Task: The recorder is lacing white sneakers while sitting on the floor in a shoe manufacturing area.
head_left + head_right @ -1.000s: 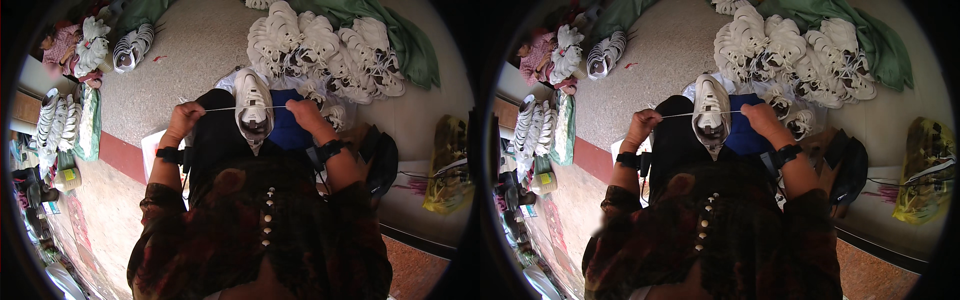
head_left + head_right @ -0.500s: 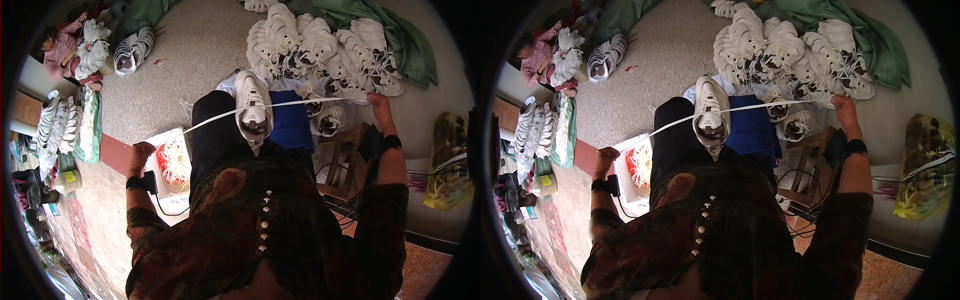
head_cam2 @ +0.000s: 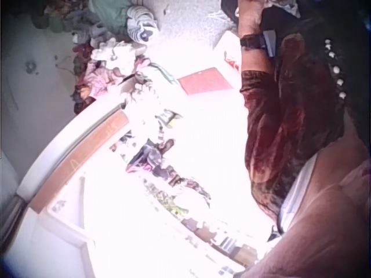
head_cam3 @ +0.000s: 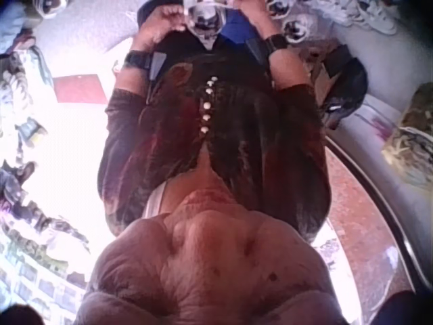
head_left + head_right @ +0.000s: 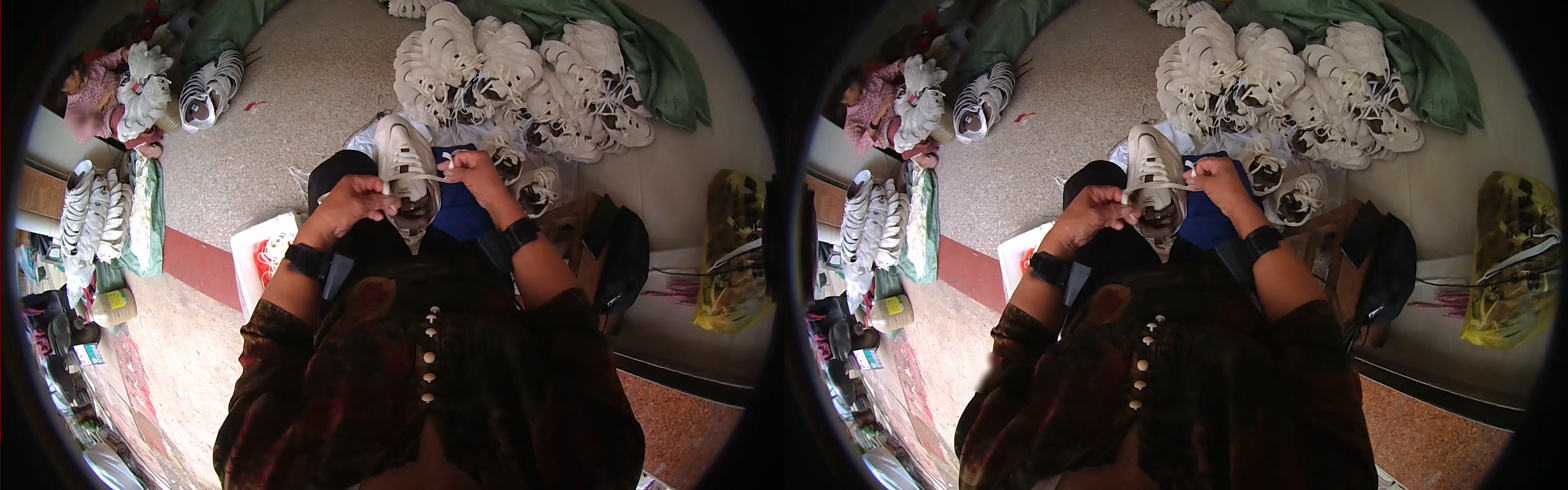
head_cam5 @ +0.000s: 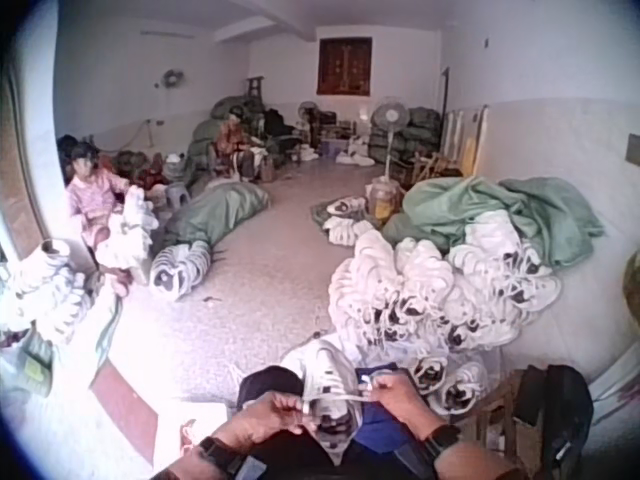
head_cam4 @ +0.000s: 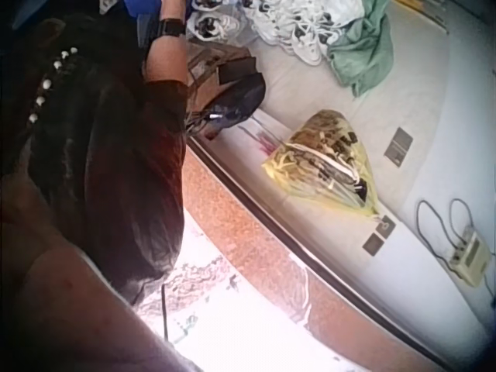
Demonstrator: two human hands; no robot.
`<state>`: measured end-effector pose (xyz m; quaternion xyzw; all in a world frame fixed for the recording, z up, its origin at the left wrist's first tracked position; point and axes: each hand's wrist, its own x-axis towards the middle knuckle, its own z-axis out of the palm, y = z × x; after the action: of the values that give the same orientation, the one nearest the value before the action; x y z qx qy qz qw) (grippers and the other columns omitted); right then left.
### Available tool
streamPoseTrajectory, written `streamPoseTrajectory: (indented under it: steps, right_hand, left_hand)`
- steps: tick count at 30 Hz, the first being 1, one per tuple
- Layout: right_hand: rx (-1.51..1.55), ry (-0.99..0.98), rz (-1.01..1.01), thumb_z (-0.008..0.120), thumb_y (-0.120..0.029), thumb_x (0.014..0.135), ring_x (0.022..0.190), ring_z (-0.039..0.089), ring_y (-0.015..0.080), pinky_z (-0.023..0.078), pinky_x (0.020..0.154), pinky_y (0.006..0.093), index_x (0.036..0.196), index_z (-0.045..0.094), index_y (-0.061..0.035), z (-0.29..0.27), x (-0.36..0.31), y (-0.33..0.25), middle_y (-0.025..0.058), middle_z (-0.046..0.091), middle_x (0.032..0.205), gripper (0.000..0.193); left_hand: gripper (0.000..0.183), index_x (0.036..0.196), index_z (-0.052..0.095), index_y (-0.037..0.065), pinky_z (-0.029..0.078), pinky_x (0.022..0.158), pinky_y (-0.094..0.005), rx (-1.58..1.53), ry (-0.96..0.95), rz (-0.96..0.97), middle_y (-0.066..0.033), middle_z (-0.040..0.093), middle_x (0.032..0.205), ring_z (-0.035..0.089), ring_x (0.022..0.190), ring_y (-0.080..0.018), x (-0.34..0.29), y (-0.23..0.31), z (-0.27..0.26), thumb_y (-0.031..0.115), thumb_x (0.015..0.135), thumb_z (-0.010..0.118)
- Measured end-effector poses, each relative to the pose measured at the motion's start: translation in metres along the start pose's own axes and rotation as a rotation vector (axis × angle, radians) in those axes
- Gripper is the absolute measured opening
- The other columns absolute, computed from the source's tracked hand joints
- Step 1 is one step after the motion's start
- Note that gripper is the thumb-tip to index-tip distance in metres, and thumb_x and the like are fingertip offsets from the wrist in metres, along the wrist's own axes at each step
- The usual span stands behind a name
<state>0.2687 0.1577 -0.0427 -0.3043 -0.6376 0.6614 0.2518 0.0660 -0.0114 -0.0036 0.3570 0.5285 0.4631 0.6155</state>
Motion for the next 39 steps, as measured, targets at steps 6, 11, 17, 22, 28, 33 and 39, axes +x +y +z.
streamPoseTrajectory:
  steps: [6, 11, 17, 22, 28, 33, 39]
  right_hand:
    - [-0.241, 0.183, -0.215, 0.065, 0.002, 0.065, 0.056, 0.049, 0.0149, 0.038, 0.051, 0.0291, 0.058, 0.05, 0.0004, 0.027, -0.003, 0.021, 0.0041, 0.051, 0.061, 0.017]
    - [-0.443, 0.279, -0.297, 0.064, 0.0, 0.068, 0.05, 0.035, 0.0091, 0.031, 0.046, 0.0267, 0.062, 0.045, 0.0021, 0.033, -0.011, 0.02, 0.003, 0.043, 0.053, 0.02]
    - [0.069, 0.078, 0.05, 0.061, 0.001, 0.065, 0.045, 0.044, 0.0215, 0.036, 0.046, 0.0338, 0.06, 0.049, 0.0012, 0.037, -0.003, 0.02, 0.0125, 0.048, 0.052, 0.014]
    - [-0.338, 0.438, -0.249, 0.061, 0.002, 0.065, 0.045, 0.043, 0.0192, 0.035, 0.046, 0.0329, 0.06, 0.049, 0.0012, 0.044, 0.0, 0.032, 0.0122, 0.047, 0.051, 0.013]
    - [-0.25, 0.376, -0.179, 0.062, 0.0, 0.066, 0.048, 0.045, 0.027, 0.036, 0.047, 0.0347, 0.062, 0.049, 0.0013, 0.044, -0.004, 0.034, 0.0165, 0.047, 0.054, 0.013]
    - [-0.584, 0.479, -0.341, 0.056, 0.0, 0.065, 0.059, 0.052, 0.0387, 0.04, 0.052, 0.043, 0.063, 0.049, 0.0009, 0.049, -0.007, 0.027, 0.0205, 0.051, 0.06, 0.007]
    - [-0.744, 0.431, -0.451, 0.056, 0.0, 0.066, 0.057, 0.05, 0.0372, 0.039, 0.051, 0.0404, 0.064, 0.048, -0.0002, 0.056, -0.006, 0.027, 0.0188, 0.05, 0.059, 0.008]
  left_hand:
    - [0.01, 0.069, 0.059, 0.001, 0.037, 0.05, -0.0202, 0.161, 0.101, 0.092, 0.0014, 0.053, 0.059, 0.046, 0.055, -0.0048, 0.041, -0.016, 0.037, 0.007, 0.076, 0.065]
    - [0.004, 0.075, 0.061, 0.001, 0.041, 0.055, -0.0191, 0.248, 0.123, 0.036, 0.0029, 0.056, 0.066, 0.048, 0.059, -0.0045, 0.043, -0.019, 0.039, 0.004, 0.076, 0.064]
    - [0.007, 0.082, 0.064, 0.001, 0.043, 0.058, -0.019, 0.104, 0.133, 0.074, 0.002, 0.059, 0.071, 0.051, 0.061, -0.0043, 0.045, -0.029, 0.038, 0.004, 0.076, 0.064]
    - [0.017, 0.095, 0.062, 0.0, 0.044, 0.062, -0.0188, 0.117, 0.16, 0.067, 0.0008, 0.062, 0.076, 0.055, 0.068, -0.0053, 0.044, -0.029, 0.038, 0.005, 0.078, 0.061]
    - [0.005, 0.075, 0.062, 0.001, 0.041, 0.055, -0.019, 0.052, 0.222, 0.116, 0.0025, 0.056, 0.065, 0.047, 0.057, -0.0042, 0.042, -0.026, 0.044, 0.005, 0.074, 0.066]
    - [0.004, 0.075, 0.061, 0.001, 0.041, 0.055, -0.019, 0.058, 0.224, 0.114, 0.0025, 0.056, 0.065, 0.047, 0.056, -0.0044, 0.04, -0.022, 0.047, 0.003, 0.074, 0.065]
    - [0.006, 0.084, 0.061, 0.001, 0.044, 0.057, -0.0183, 0.115, 0.195, 0.111, 0.0004, 0.061, 0.072, 0.056, 0.064, -0.0053, 0.046, -0.031, 0.042, 0.004, 0.079, 0.06]
